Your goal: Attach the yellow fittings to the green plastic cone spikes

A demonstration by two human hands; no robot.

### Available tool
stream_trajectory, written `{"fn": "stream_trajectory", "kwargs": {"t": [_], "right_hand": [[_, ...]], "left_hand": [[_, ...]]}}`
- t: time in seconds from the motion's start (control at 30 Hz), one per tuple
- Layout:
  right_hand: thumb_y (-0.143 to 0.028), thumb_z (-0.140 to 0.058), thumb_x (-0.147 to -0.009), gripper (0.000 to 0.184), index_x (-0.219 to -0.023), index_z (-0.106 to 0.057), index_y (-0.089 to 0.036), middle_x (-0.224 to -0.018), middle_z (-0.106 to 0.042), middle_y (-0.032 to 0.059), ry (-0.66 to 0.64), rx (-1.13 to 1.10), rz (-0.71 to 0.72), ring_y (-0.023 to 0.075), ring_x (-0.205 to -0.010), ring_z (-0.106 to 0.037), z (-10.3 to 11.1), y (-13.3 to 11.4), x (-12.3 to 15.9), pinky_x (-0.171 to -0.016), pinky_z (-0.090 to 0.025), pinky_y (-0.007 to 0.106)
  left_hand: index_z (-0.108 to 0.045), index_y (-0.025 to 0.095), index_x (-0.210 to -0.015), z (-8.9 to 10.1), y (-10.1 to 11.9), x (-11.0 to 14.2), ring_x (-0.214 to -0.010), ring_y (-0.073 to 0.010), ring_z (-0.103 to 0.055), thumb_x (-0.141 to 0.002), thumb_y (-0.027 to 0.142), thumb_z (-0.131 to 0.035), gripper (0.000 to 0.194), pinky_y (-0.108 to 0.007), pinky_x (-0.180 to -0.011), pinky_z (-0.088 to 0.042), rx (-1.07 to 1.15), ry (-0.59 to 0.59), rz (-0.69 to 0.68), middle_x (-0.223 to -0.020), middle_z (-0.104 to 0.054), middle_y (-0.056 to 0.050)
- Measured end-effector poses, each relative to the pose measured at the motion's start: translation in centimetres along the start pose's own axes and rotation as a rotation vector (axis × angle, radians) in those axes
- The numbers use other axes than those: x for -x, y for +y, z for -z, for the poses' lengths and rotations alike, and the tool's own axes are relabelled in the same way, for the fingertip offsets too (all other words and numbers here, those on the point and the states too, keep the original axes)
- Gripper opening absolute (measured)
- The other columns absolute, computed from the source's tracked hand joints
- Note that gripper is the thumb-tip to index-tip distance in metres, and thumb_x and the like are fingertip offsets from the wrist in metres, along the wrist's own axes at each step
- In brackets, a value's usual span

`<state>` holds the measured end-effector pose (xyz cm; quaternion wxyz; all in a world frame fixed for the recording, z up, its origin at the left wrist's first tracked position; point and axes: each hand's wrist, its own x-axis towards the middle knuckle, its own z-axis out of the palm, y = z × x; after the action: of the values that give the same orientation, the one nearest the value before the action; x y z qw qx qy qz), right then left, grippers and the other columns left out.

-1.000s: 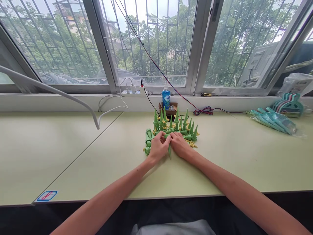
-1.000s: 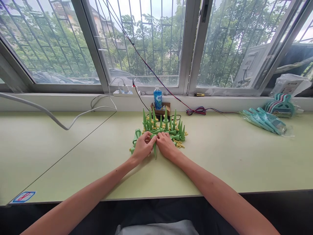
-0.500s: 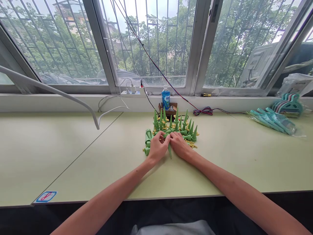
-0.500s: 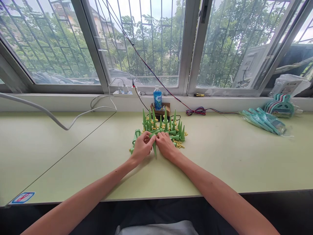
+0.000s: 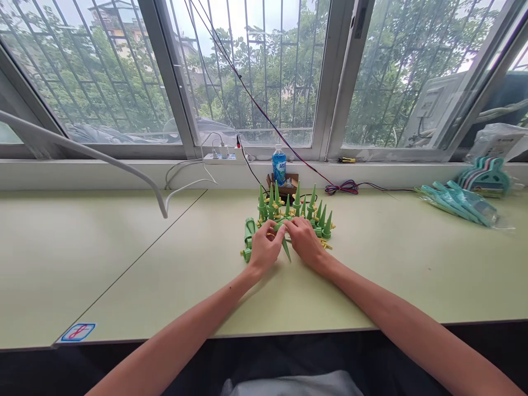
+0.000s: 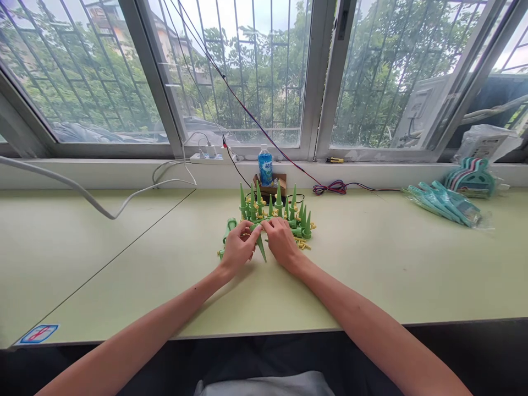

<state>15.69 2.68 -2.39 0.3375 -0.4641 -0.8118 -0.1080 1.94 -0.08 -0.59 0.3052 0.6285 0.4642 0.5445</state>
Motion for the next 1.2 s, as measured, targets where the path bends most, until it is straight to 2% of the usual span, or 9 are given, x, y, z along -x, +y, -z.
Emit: {"fn": "stream_trajectory", "kwargs": {"t": [0.3,0.73,0.97,1.1,1.2], "right_hand": [[-0.017,-0.041,-0.096,0.022,-0.109,-0.058,-0.016,-0.093,-0.058,0.0097,0.129,-0.243,0.018,0.0224,-0.092,-0.054,1.5,-0.1,0.9,-0.082,-0.046,0.033],[-0.02,-0.043,-0.096,0.023,-0.112,-0.059,-0.018,-0.094,-0.058,0.0091,0.11,-0.324,-0.003,0.0212,-0.092,-0.056,1.3,-0.5,1.2,-0.083,-0.048,0.033],[-0.018,-0.042,-0.095,0.024,-0.108,-0.062,-0.019,-0.089,-0.056,0.0084,0.159,-0.377,-0.002,0.0217,-0.089,-0.054,1.1,0.0,1.0,-0.079,-0.047,0.034],[-0.017,-0.042,-0.094,0.026,-0.11,-0.062,-0.019,-0.089,-0.054,0.009,0.195,-0.373,-0.029,0.0224,-0.087,-0.054,1.1,0.5,0.9,-0.079,-0.047,0.036],[-0.016,-0.042,-0.094,0.026,-0.109,-0.062,-0.018,-0.089,-0.053,0.0091,0.205,-0.366,-0.044,0.0224,-0.087,-0.053,1.0,0.8,0.9,-0.079,-0.047,0.036]], "left_hand": [[-0.05,0.02,-0.075,0.0,-0.6,-0.4,-0.033,-0.0088,-0.045,-0.084,0.055,-0.053,0.036,-0.02,-0.03,-0.036,0.107,0.002,0.092,-0.051,-0.047,0.005],[-0.052,0.019,-0.076,0.0,-0.8,-0.4,-0.035,-0.0089,-0.045,-0.085,0.057,-0.05,0.039,-0.02,-0.032,-0.038,0.091,-0.041,0.098,-0.05,-0.049,0.005],[-0.049,0.019,-0.065,0.1,-0.2,-0.3,-0.035,-0.009,-0.041,-0.086,0.052,-0.048,0.039,-0.023,-0.039,-0.034,-0.096,-0.104,0.07,-0.045,-0.046,0.005],[-0.041,0.018,-0.054,0.0,-0.2,-0.4,-0.044,-0.0089,-0.036,-0.083,0.045,-0.052,0.042,-0.024,-0.047,-0.026,-0.292,-0.101,0.006,-0.047,-0.039,0.004],[-0.033,0.018,-0.05,0.0,-0.6,-0.3,-0.05,-0.0098,-0.031,-0.082,0.041,-0.053,0.044,-0.026,-0.05,-0.023,-0.415,-0.164,-0.05,-0.049,-0.032,0.004]]}}
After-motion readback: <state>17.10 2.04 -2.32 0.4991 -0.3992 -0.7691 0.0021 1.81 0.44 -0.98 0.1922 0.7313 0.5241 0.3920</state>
